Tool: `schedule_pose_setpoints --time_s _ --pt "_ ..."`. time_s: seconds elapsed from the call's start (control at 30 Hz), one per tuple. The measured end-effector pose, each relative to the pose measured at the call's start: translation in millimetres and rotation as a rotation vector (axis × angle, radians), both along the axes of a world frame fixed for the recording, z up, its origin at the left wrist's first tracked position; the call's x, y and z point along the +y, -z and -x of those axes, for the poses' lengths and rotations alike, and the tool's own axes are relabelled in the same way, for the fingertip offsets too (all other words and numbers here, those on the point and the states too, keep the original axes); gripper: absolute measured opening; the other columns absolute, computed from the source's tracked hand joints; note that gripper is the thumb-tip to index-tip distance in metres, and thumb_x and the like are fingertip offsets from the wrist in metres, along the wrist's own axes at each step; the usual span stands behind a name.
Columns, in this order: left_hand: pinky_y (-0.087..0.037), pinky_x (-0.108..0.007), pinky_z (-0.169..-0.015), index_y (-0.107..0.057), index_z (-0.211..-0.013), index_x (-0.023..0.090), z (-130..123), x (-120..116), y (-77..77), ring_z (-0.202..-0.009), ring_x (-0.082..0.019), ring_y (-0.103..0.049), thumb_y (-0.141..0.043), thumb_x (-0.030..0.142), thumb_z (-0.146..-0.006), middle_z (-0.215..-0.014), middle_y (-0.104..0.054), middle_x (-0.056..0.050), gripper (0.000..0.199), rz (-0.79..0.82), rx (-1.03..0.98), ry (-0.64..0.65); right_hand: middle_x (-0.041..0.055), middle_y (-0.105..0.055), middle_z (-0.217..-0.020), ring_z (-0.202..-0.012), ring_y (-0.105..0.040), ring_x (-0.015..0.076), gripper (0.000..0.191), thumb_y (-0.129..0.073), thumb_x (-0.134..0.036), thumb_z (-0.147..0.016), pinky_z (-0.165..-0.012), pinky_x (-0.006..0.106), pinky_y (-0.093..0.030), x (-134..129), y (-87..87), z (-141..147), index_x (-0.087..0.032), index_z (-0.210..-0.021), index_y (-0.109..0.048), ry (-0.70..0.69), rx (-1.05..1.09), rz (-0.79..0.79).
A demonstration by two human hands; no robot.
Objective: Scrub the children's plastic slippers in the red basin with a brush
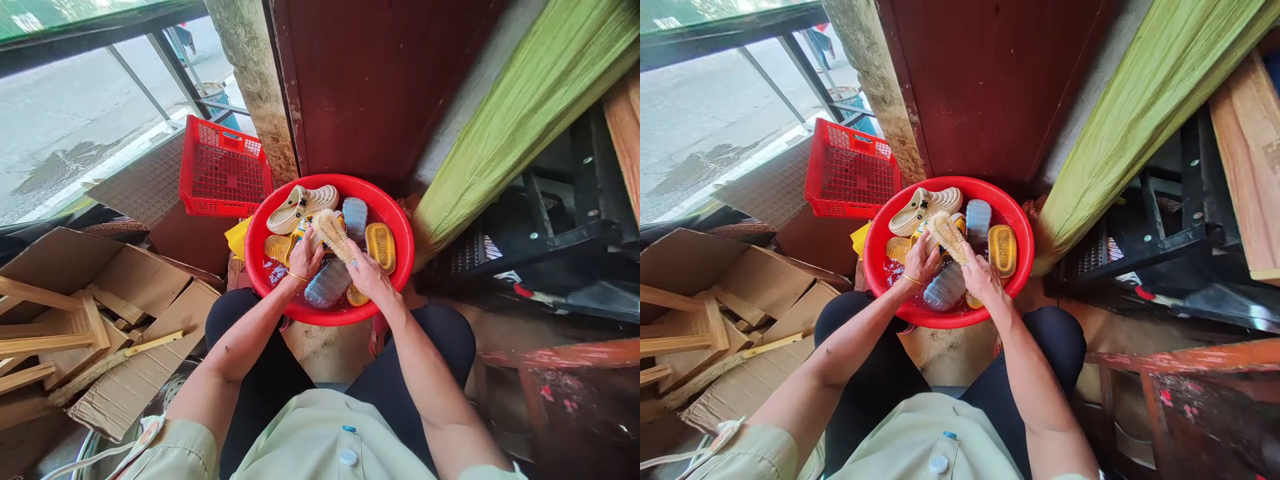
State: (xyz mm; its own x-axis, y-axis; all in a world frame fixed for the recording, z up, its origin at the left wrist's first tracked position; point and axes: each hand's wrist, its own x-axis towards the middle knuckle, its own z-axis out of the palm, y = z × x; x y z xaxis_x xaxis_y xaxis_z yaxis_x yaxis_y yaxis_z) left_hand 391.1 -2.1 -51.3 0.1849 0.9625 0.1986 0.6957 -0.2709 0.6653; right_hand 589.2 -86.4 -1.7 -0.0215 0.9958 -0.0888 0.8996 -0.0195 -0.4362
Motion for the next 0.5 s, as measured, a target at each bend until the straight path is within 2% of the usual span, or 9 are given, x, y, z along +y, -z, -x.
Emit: schedule_pose_setpoints --time_s 0.1,0.23,0.33,0.4,0.5 --pt "-0.050 -0.042 -0.106 -0.040 -0.156 0.015 3.5 -5.8 -1.6 -0.119 -0.029 -0.068 -0.052 0.035 -0.097 -0.136 -0.068 -0.016 0.064 -0.087 -0.036 0.029 0.0127 -0.071 -0.131 -0.113 -0.070 0.0299 0.069 -0.040 -0.028 -0.105 -0.098 0.040 -0.054 5.7 0.9 2.8 -0.030 -0.171 -0.020 -0.001 -0.044 0.094" --pt "-0.051 -0.042 -0.106 -0.040 -0.155 0.016 10.4 -10.8 -9.8 -0.120 -0.029 -0.067 -0.054 0.041 -0.098 -0.135 -0.068 -0.016 0.064 -0.144 -0.104 0.054 0.0188 -0.073 -0.127 -0.112 -0.072 0.0314 0.072 -0.040 -0.025 -0.105 -0.096 0.041 -0.054 13.6 0.8 -17.1 -0.019 -0.171 -0.013 0.173 -0.088 0.180" --pt "-0.052 -0.041 -0.103 -0.045 -0.151 0.018 13.5 -7.2 -13.8 -0.115 -0.028 -0.068 -0.055 0.048 -0.098 -0.131 -0.068 -0.014 0.062 -0.150 -0.255 0.016 0.0196 -0.074 -0.126 -0.114 -0.072 0.0312 0.072 -0.040 -0.031 -0.107 -0.097 0.041 -0.054 10.7 6.5 -24.9 -0.016 -0.171 -0.012 0.203 -0.079 0.185" --pt "-0.054 -0.039 -0.098 -0.049 -0.146 0.017 12.8 -1.7 -10.1 -0.108 -0.026 -0.069 -0.054 0.049 -0.097 -0.125 -0.069 -0.013 0.058 -0.100 -0.384 -0.038 0.0201 -0.074 -0.126 -0.114 -0.072 0.0312 0.071 -0.039 -0.032 -0.107 -0.097 0.041 -0.054 4.5 13.0 -23.3 -0.015 -0.170 -0.013 0.185 -0.086 0.203" --pt "-0.057 -0.034 -0.082 -0.052 -0.143 0.015 9.4 5.3 4.4 -0.090 -0.022 -0.069 -0.057 0.044 -0.094 -0.105 -0.072 -0.009 0.057 0.128 -0.509 -0.070 0.0241 -0.073 -0.127 -0.115 -0.072 0.0341 0.072 -0.047 -0.026 -0.101 -0.099 0.043 -0.053 -6.2 21.5 -19.3 -0.008 -0.167 -0.023 0.165 -0.140 0.288"
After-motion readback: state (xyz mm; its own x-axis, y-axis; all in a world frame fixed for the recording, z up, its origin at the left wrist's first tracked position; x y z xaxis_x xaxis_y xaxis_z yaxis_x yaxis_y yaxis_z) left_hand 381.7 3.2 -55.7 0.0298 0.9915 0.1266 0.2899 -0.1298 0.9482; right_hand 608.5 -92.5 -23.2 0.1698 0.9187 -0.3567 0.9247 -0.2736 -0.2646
